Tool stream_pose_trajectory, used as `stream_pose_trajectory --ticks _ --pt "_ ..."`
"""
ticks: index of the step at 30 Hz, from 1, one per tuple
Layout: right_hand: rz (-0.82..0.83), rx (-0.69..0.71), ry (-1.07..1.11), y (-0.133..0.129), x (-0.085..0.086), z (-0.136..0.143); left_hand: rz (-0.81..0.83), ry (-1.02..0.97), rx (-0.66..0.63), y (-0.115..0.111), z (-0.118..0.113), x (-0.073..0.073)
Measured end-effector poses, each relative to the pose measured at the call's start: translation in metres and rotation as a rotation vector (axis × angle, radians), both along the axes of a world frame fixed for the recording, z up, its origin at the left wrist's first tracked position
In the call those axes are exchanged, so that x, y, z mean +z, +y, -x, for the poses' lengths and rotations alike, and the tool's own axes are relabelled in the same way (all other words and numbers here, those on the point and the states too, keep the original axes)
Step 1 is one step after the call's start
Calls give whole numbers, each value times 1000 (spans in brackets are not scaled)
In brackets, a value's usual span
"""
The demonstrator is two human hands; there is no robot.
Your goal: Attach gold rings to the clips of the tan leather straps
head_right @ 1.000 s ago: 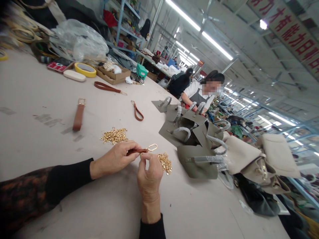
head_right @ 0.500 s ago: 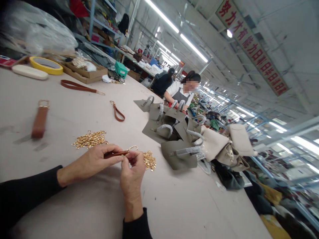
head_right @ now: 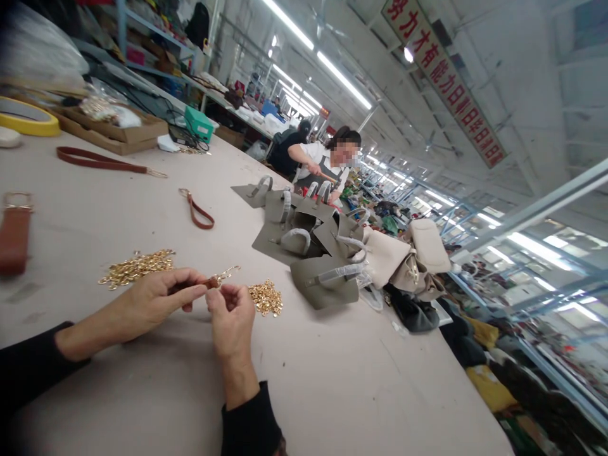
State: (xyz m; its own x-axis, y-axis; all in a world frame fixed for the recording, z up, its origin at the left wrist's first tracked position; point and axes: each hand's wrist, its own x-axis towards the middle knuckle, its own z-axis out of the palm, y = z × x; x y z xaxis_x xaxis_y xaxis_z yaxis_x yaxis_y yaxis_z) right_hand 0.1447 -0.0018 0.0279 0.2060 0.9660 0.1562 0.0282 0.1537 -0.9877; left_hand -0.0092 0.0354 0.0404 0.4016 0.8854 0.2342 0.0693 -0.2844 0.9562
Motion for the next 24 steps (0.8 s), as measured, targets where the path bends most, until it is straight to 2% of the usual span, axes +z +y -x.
stream_pose_trajectory --ticks 3,6,9,13,15,18,21,24 --pt "-35 215 93 -1 2 6 -7 -13 -18 -3 -1 0" --pt "-85 306 215 -4 3 11 -34 -1 0 -8 -4 0" --pt "-72 301 339 -4 1 13 -96 42 70 -11 -10 -3" --pt "-64 269 339 -3 -2 11 -149 45 160 -14 -17 -11" --pt "-61 288 350 -5 -2 10 -142 -16 161 -17 -19 -10" --pt "-23 321 395 -7 -1 7 -121 -140 115 -24 -19 -1" --pt "27 253 361 -6 -3 2 -91 -202 42 -29 -18 10" --pt "17 214 245 -7 -2 -3 -205 -53 42 -22 -10 19"
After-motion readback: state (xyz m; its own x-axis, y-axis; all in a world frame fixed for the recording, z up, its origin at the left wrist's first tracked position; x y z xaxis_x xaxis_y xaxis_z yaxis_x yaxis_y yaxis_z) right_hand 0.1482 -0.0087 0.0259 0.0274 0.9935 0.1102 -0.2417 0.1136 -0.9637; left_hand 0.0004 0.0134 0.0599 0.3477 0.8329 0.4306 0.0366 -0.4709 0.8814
